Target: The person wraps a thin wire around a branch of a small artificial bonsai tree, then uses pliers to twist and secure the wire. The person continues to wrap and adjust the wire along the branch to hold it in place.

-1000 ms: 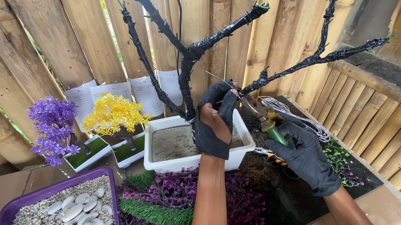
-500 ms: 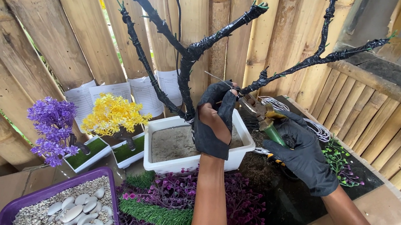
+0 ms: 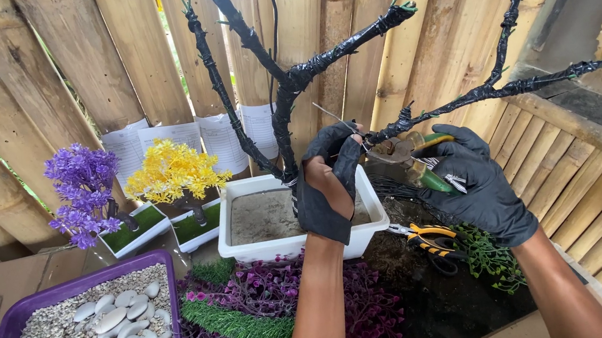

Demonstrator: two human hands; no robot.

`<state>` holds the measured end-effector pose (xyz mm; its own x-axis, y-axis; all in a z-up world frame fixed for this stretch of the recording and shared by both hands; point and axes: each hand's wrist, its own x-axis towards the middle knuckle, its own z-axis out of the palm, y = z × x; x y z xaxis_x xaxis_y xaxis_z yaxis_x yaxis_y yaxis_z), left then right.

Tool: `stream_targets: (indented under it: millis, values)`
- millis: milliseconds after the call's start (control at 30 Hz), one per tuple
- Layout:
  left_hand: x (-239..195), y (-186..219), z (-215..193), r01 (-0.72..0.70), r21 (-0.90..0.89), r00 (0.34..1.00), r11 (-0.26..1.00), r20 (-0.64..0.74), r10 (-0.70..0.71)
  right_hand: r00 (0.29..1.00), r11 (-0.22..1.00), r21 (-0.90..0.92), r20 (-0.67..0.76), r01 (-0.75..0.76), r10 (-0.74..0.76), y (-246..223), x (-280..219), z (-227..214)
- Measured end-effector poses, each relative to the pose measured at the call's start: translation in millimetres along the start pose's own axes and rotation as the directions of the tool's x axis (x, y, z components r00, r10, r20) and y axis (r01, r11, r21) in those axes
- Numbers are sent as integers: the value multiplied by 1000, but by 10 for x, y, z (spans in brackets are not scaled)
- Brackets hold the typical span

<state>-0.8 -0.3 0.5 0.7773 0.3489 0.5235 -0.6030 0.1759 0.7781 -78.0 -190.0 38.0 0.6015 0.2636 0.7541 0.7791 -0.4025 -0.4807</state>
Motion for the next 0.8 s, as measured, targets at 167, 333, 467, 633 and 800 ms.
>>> stream_targets:
  millis: [167, 333, 467, 633, 800]
  values:
    - [-24, 83, -21, 13, -34, 1000, 999, -9, -13, 994, 981, -163, 46, 102, -96, 325, 68, -154]
    - [24, 160, -277, 33, -114, 961, 993, 278, 0, 982, 899, -406, 154, 161, -106, 285, 115, -245]
    - [12, 225, -279, 32, -88, 963, 996, 269, -8, 964, 878, -411, 202, 246, -176, 283, 223, -289]
    - [25, 144, -259, 22, -98, 964, 995, 267, 5, 971, 863, -460, 202, 211, -129, 311, 247, -290]
    - [11, 135, -245, 17, -122, 965, 992, 260, 16, 954, 769, -568, 214, 295, -208, 251, 227, -240]
